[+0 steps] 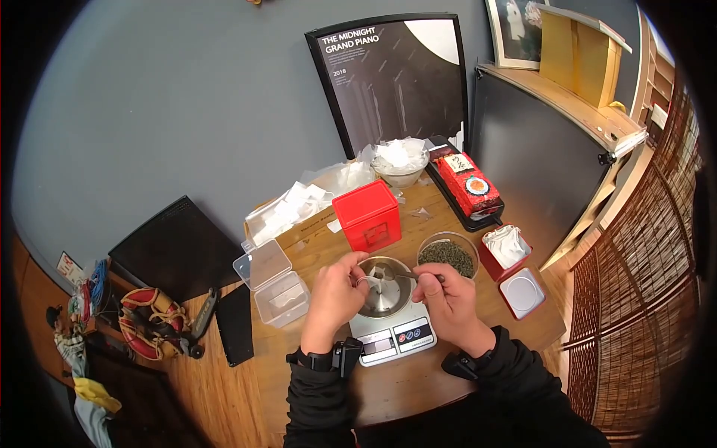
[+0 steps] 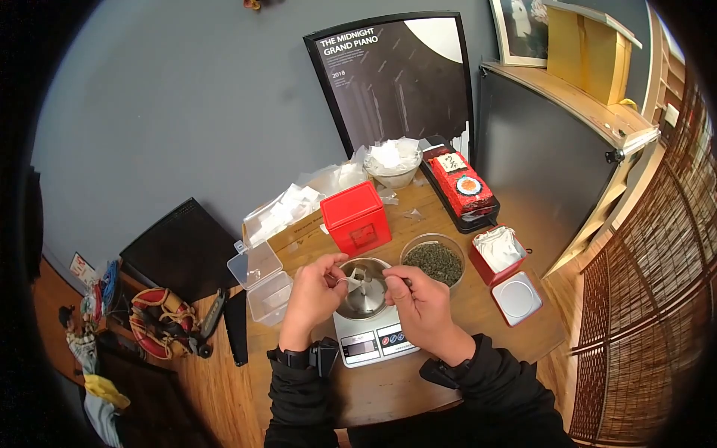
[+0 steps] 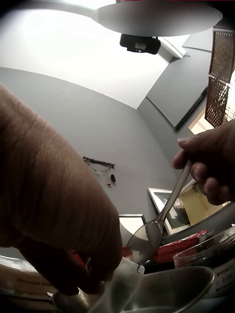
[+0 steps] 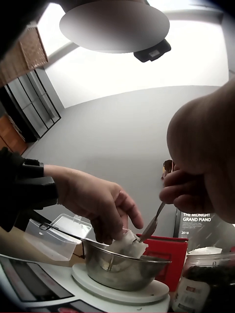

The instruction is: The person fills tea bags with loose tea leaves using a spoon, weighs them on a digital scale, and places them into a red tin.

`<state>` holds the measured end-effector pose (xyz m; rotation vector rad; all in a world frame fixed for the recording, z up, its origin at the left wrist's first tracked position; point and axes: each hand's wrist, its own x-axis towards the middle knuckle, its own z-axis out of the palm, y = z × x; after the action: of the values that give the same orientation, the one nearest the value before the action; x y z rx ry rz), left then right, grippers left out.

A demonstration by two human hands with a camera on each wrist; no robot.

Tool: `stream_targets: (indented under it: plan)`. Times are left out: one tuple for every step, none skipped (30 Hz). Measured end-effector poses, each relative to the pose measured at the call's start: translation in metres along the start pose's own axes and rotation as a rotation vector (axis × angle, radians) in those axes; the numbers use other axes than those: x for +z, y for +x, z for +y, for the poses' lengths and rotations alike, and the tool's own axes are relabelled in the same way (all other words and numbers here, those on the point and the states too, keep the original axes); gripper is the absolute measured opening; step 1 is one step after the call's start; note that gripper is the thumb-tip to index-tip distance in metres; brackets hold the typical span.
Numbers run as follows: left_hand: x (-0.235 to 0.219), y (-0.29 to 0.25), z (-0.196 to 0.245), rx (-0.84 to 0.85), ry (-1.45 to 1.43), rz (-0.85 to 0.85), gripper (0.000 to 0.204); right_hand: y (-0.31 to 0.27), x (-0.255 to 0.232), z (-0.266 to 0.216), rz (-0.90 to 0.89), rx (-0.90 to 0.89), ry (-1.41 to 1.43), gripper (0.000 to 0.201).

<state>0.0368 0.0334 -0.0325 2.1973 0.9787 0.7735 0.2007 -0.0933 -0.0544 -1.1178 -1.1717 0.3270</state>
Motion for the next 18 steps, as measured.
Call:
stream_targets:
  plan:
    - [0.0, 0.001, 0.001, -0.011, -0.001, 0.003, 0.038, 0.0, -0.001, 0.001, 0.006, -0.004, 0.011, 0.016]
    - [0.0, 0.002, 0.0, -0.01, -0.001, 0.004, 0.038, -0.001, -0.003, 0.002, 0.006, -0.006, 0.01, 0.016]
    - [0.001, 0.002, -0.001, -0.025, -0.027, 0.008, 0.038, -0.003, -0.006, 0.003, 0.05, -0.019, 0.006, 0.016]
    - [0.0, 0.002, -0.002, -0.041, -0.051, 0.013, 0.038, -0.004, -0.009, 0.004, 0.093, -0.032, 0.002, 0.016]
    - [0.001, 0.002, -0.004, -0.043, -0.051, 0.013, 0.038, -0.004, -0.013, 0.003, 0.092, -0.031, 0.003, 0.016]
    - [0.003, 0.002, -0.006, -0.042, -0.127, 0.043, 0.038, -0.005, -0.019, 0.002, 0.141, -0.017, 0.017, 0.017]
    - [0.004, 0.002, -0.007, -0.041, -0.203, 0.073, 0.039, -0.006, -0.026, 0.002, 0.189, -0.004, 0.03, 0.017]
    - [0.005, 0.002, -0.007, -0.042, -0.205, 0.073, 0.039, -0.008, -0.032, 0.005, 0.187, -0.003, 0.028, 0.017]
    - [0.005, 0.003, -0.006, -0.061, -0.318, 0.105, 0.041, -0.011, -0.038, 0.009, 0.229, 0.016, 0.029, 0.018]
    - [0.005, 0.003, -0.006, -0.078, -0.431, 0.137, 0.043, -0.013, -0.042, 0.014, 0.27, 0.033, 0.03, 0.019]
    - [0.004, 0.002, -0.005, -0.078, -0.431, 0.138, 0.043, -0.016, -0.046, 0.019, 0.281, 0.054, 0.024, 0.02]
    - [0.003, 0.001, -0.005, -0.09, -0.322, 0.08, 0.043, -0.02, -0.049, 0.024, 0.282, 0.055, 0.023, 0.02]
    - [0.001, 0.001, -0.005, -0.099, -0.212, 0.023, 0.042, -0.024, -0.053, 0.029, 0.262, 0.099, 0.014, 0.019]
    - [0.002, 0.001, -0.006, -0.099, -0.212, 0.023, 0.042, -0.026, -0.055, 0.032, 0.242, 0.143, 0.006, 0.019]
    - [0.004, 0.002, -0.009, -0.059, -0.107, 0.008, 0.042, -0.029, -0.057, 0.035, 0.243, 0.145, 0.005, 0.019]
    - [0.005, 0.002, -0.009, -0.019, -0.002, -0.008, 0.042, -0.032, -0.059, 0.037, 0.248, 0.163, 0.001, 0.018]
    - [0.004, 0.002, -0.007, -0.018, -0.002, -0.012, 0.042, -0.034, -0.06, 0.039, 0.254, 0.181, -0.003, 0.018]
    - [0.001, 0.001, -0.003, -0.043, -0.026, -0.032, 0.042, -0.036, -0.061, 0.04, 0.258, 0.183, -0.003, 0.018]
